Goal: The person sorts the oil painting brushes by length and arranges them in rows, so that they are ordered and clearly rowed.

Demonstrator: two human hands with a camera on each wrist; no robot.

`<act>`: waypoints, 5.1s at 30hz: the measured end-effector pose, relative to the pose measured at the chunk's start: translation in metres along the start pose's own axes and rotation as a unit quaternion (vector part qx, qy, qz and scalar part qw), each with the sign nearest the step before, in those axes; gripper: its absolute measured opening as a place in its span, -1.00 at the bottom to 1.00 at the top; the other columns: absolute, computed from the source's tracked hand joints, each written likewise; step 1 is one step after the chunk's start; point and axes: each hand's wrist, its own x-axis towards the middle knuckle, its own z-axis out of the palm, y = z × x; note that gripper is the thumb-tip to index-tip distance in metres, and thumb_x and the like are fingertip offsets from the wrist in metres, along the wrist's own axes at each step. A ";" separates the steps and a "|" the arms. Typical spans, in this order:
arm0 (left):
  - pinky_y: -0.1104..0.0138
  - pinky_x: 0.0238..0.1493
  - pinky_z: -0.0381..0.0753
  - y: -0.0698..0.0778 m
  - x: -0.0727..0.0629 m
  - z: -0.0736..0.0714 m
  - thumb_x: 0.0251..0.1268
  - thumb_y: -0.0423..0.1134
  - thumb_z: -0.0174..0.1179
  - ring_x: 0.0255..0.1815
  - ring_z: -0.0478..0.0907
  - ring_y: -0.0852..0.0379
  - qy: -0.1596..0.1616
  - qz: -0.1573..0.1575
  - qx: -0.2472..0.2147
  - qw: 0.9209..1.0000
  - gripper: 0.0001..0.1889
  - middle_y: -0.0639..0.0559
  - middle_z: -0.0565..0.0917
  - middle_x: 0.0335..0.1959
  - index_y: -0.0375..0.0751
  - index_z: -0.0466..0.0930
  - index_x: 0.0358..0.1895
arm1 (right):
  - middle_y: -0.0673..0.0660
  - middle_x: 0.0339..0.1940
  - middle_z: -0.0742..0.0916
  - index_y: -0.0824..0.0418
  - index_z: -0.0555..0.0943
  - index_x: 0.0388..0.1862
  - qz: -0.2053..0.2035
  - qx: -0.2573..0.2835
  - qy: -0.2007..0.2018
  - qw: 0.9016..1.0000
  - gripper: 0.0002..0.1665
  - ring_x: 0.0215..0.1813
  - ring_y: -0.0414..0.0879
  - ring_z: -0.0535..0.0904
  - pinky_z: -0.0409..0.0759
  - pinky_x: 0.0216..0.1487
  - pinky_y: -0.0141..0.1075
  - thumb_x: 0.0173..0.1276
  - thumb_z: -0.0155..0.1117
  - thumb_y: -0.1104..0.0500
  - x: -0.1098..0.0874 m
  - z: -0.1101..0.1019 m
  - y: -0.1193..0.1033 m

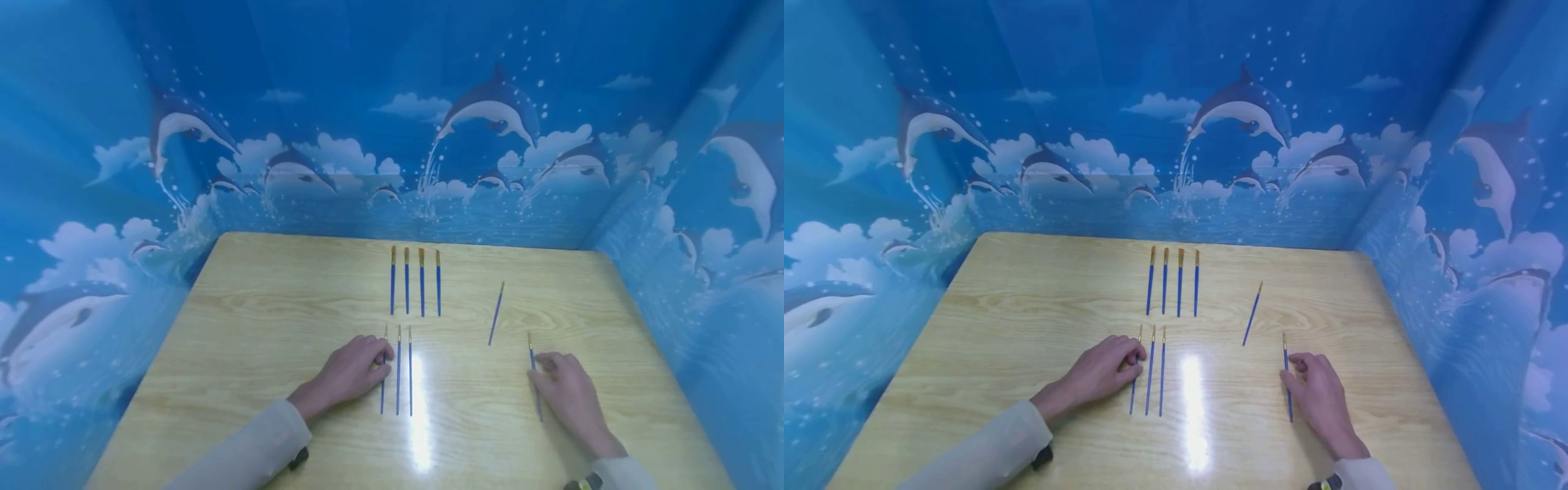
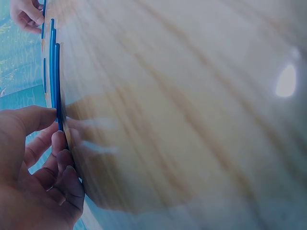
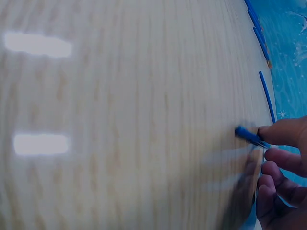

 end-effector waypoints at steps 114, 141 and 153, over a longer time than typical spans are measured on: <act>0.34 -0.05 0.62 -0.001 -0.002 0.001 0.47 -0.11 0.38 -0.11 0.54 0.27 0.017 0.016 0.000 1.000 -0.80 0.24 0.66 -0.16 0.09 0.72 0.08 | -0.14 -0.21 0.70 -0.02 0.75 -0.06 -0.164 0.059 -0.065 0.983 -0.90 -0.23 -0.31 0.56 0.61 -0.19 -0.43 0.52 0.39 0.16 -0.002 0.096 -0.153; 0.30 -0.05 0.64 0.000 -0.003 0.001 0.46 -0.13 0.37 -0.10 0.56 0.25 0.017 0.017 0.001 1.000 -0.80 0.21 0.67 -0.15 0.07 0.72 0.07 | -0.18 -0.21 0.67 -0.02 0.77 -0.02 -0.168 0.053 -0.049 0.983 -0.88 -0.22 -0.32 0.55 0.61 -0.17 -0.43 0.51 0.42 0.12 -0.003 0.096 -0.151; 0.32 -0.05 0.62 0.000 -0.002 0.001 0.48 -0.11 0.36 -0.10 0.54 0.25 0.017 0.014 0.003 1.000 -0.81 0.23 0.65 -0.16 0.07 0.72 0.07 | -0.02 -0.16 0.73 0.07 0.77 0.04 -0.144 0.072 -0.013 0.987 -0.83 -0.14 -0.20 0.64 0.71 -0.04 -0.24 0.54 0.41 0.15 0.017 0.068 -0.135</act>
